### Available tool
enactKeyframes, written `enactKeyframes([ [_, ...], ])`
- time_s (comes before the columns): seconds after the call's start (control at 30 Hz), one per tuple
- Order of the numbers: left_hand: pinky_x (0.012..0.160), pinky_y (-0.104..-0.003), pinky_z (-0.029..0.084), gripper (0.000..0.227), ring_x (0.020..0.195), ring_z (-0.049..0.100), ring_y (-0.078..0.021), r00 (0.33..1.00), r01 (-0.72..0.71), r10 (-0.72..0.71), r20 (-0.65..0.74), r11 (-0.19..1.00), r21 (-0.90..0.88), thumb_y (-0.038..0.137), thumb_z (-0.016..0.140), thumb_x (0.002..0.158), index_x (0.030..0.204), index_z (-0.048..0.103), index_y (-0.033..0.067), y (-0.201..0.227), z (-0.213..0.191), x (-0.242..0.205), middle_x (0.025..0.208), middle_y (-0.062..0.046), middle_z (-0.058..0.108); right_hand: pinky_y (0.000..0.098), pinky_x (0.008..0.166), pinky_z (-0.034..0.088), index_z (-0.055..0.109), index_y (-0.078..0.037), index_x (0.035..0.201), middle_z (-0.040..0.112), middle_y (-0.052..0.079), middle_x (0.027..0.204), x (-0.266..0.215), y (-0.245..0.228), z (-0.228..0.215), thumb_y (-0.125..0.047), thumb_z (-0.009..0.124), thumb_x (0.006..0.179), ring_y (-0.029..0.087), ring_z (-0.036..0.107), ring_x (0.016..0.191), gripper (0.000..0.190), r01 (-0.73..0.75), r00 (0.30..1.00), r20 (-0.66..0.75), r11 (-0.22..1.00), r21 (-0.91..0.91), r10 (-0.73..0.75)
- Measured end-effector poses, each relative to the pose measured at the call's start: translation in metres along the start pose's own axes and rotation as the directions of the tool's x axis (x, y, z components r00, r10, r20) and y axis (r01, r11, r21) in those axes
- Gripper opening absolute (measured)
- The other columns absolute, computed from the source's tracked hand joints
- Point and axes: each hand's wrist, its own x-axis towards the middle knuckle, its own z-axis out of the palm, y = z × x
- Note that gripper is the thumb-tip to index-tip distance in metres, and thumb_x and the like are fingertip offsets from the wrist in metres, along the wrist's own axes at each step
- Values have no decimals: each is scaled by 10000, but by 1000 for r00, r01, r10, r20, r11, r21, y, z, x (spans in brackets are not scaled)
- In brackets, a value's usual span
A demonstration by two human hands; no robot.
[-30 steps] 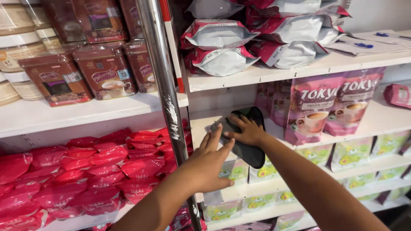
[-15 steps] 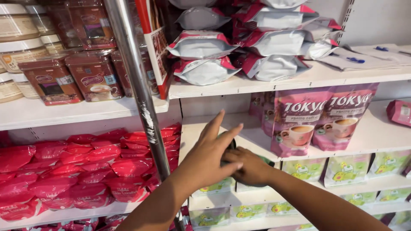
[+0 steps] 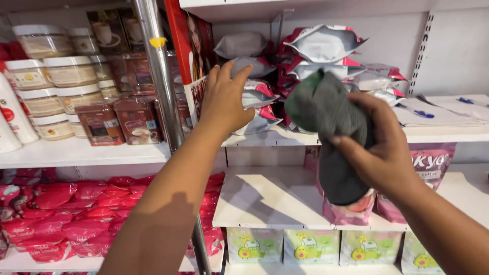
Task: The person wipes the surface of pink and white soap packages with a dark cloth. They pick up each package, wipe it thoroughly, and place it back on the shelf among other similar items.
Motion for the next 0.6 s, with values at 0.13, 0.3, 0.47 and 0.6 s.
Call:
enactKeyframes([
  [0.13, 1145, -585, 272, 1027, 1436, 261, -454, 968, 146, -166, 189, 982, 116, 318, 966, 559, 1460, 476, 270, 3, 8, 16, 1548, -174, 333, 310, 1118, 443, 410, -43, 1487, 528, 102, 1361, 36, 10, 15, -22, 694, 952, 174, 534, 1296, 606, 144, 985, -83, 983, -113, -153],
  [0.3, 1132, -588, 336, 810, 1386, 396, -382, 958, 240, -252, 136, 966, 99, 411, 929, 672, 1389, 587, 253, -1, 39, 5, 1479, -88, 481, 344, 1103, 436, 420, -40, 1489, 542, 152, 1357, 58, 18, 33, -65, 686, 986, 237, 547, 1289, 569, 162, 981, -72, 961, -223, -182],
  [0.47, 1097, -570, 382, 687, 1328, 452, -347, 987, 157, -160, 13, 982, 100, 347, 911, 697, 1330, 652, 279, -15, 52, -5, 1416, -60, 538, 375, 1091, 441, 433, -44, 1474, 571, 187, 1357, 75, 22, 46, -98, 694, 990, 301, 575, 1283, 552, 186, 978, -38, 940, -286, -205],
  [0.6, 1068, -548, 407, 796, 1300, 447, -344, 993, 63, -78, 93, 986, 154, 248, 930, 628, 1361, 626, 307, -19, 39, -4, 1442, -51, 525, 383, 1051, 457, 462, -43, 1441, 608, 193, 1312, 84, 23, 52, -131, 711, 970, 327, 605, 1241, 540, 135, 987, -42, 944, -302, -154],
])
